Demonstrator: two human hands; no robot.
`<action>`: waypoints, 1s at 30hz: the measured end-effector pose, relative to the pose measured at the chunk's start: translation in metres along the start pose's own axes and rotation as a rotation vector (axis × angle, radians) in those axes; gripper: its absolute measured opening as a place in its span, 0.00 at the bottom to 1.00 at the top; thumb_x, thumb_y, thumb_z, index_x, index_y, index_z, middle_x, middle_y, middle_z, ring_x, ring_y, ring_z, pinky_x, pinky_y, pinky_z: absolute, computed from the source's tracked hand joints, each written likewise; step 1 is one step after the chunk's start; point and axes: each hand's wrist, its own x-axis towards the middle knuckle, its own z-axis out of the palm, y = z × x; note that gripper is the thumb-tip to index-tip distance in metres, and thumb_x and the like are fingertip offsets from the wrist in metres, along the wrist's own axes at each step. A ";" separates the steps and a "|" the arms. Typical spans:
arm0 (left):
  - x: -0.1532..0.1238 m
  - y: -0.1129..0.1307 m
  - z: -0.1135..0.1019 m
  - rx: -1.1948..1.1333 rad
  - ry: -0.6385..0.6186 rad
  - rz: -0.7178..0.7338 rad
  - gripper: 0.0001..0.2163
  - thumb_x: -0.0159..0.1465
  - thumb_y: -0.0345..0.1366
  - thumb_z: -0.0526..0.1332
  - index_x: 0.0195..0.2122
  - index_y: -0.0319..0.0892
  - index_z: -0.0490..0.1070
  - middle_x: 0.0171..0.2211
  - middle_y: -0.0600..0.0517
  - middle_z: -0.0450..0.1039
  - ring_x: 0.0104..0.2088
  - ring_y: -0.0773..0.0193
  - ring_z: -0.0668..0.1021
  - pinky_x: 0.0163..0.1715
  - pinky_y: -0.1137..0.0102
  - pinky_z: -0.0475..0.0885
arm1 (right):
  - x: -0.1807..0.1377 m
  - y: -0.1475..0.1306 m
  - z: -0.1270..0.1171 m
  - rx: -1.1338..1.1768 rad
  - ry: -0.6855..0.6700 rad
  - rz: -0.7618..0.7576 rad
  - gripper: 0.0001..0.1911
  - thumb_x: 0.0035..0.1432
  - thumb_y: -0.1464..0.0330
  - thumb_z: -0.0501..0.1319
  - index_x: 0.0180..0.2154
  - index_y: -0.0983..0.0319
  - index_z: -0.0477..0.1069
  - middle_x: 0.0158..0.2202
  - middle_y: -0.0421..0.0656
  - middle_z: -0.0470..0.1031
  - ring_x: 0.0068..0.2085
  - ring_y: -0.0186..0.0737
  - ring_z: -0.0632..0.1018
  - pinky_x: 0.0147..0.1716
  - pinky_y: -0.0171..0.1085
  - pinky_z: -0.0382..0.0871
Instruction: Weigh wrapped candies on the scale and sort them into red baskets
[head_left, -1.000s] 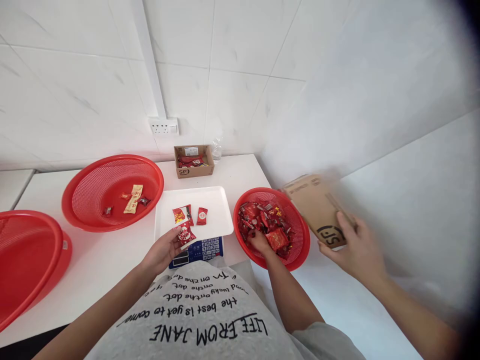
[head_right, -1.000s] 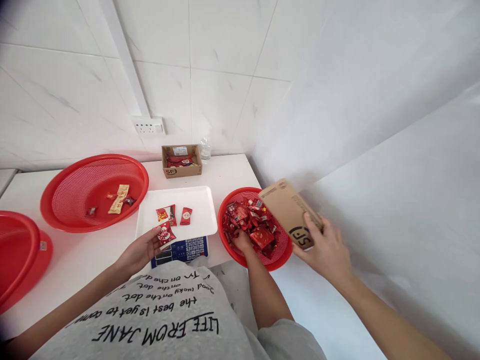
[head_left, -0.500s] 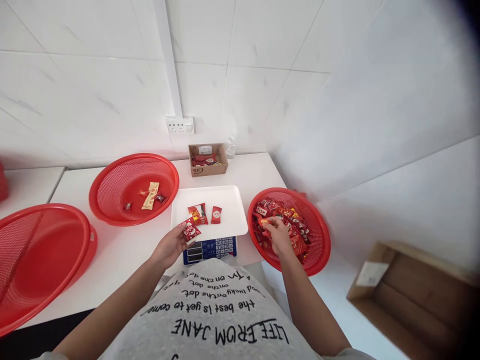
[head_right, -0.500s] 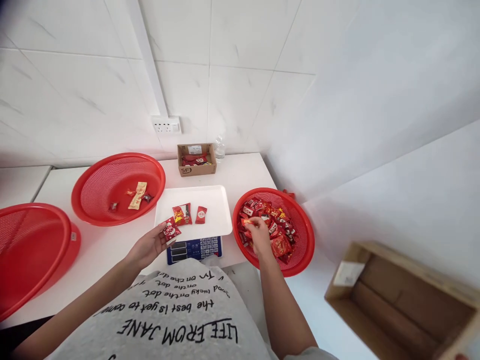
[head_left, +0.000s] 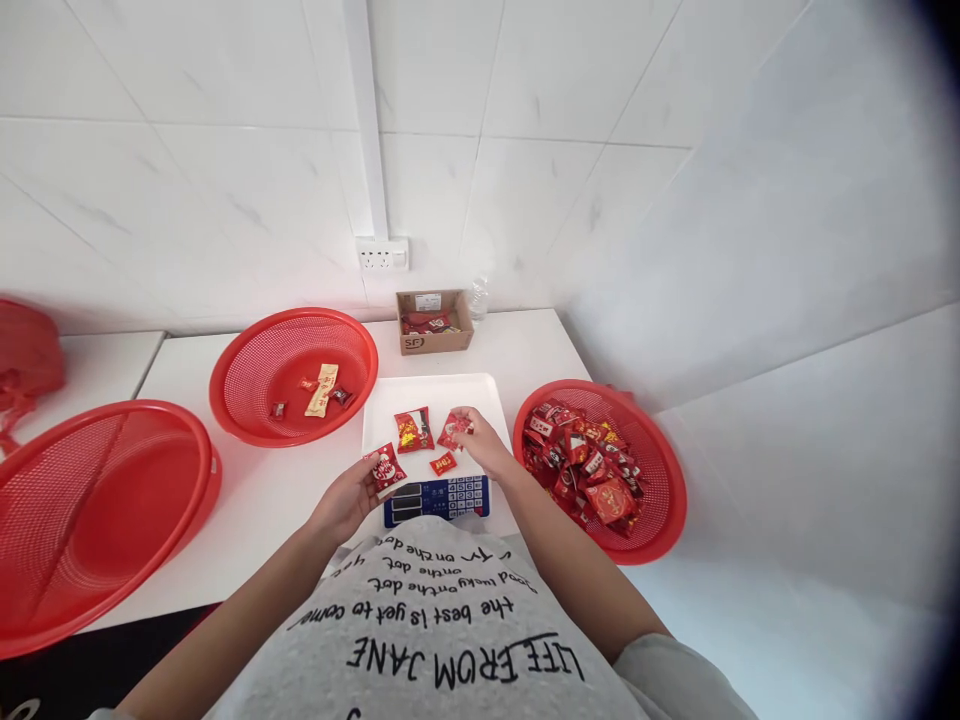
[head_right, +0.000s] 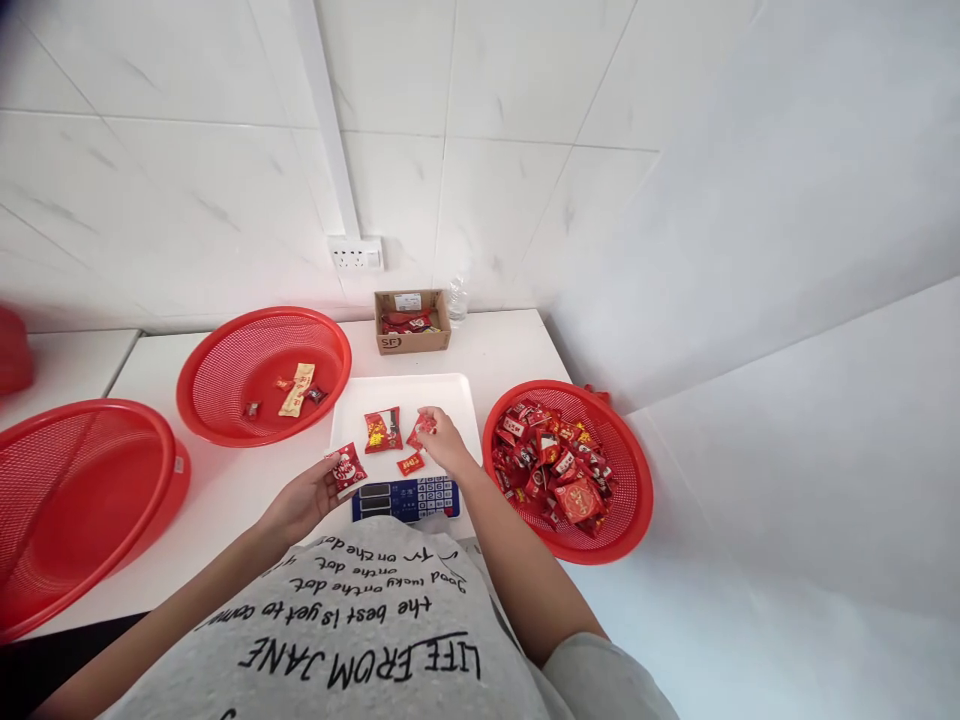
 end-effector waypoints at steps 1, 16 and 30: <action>0.000 -0.001 -0.001 0.004 -0.010 -0.002 0.10 0.62 0.35 0.55 0.43 0.39 0.68 0.36 0.47 0.75 0.34 0.65 0.78 0.37 0.69 0.75 | 0.004 -0.003 0.000 -0.014 -0.002 -0.019 0.26 0.43 0.75 0.54 0.48 0.58 0.63 0.49 0.42 0.68 0.45 0.37 0.72 0.46 0.38 0.65; 0.007 -0.004 -0.003 0.265 -0.118 0.062 0.12 0.56 0.39 0.62 0.40 0.41 0.67 0.40 0.48 0.74 0.36 0.63 0.77 0.37 0.69 0.71 | -0.024 0.033 0.013 -0.714 -0.011 -0.199 0.24 0.53 0.73 0.55 0.53 0.56 0.63 0.60 0.45 0.58 0.62 0.52 0.50 0.56 0.54 0.46; 0.043 -0.015 0.015 0.868 -0.075 0.467 0.12 0.49 0.32 0.65 0.35 0.46 0.68 0.33 0.52 0.73 0.38 0.59 0.75 0.38 0.69 0.66 | -0.084 0.067 -0.045 -0.628 0.340 -0.124 0.18 0.55 0.68 0.51 0.46 0.61 0.70 0.52 0.49 0.66 0.55 0.45 0.64 0.56 0.47 0.55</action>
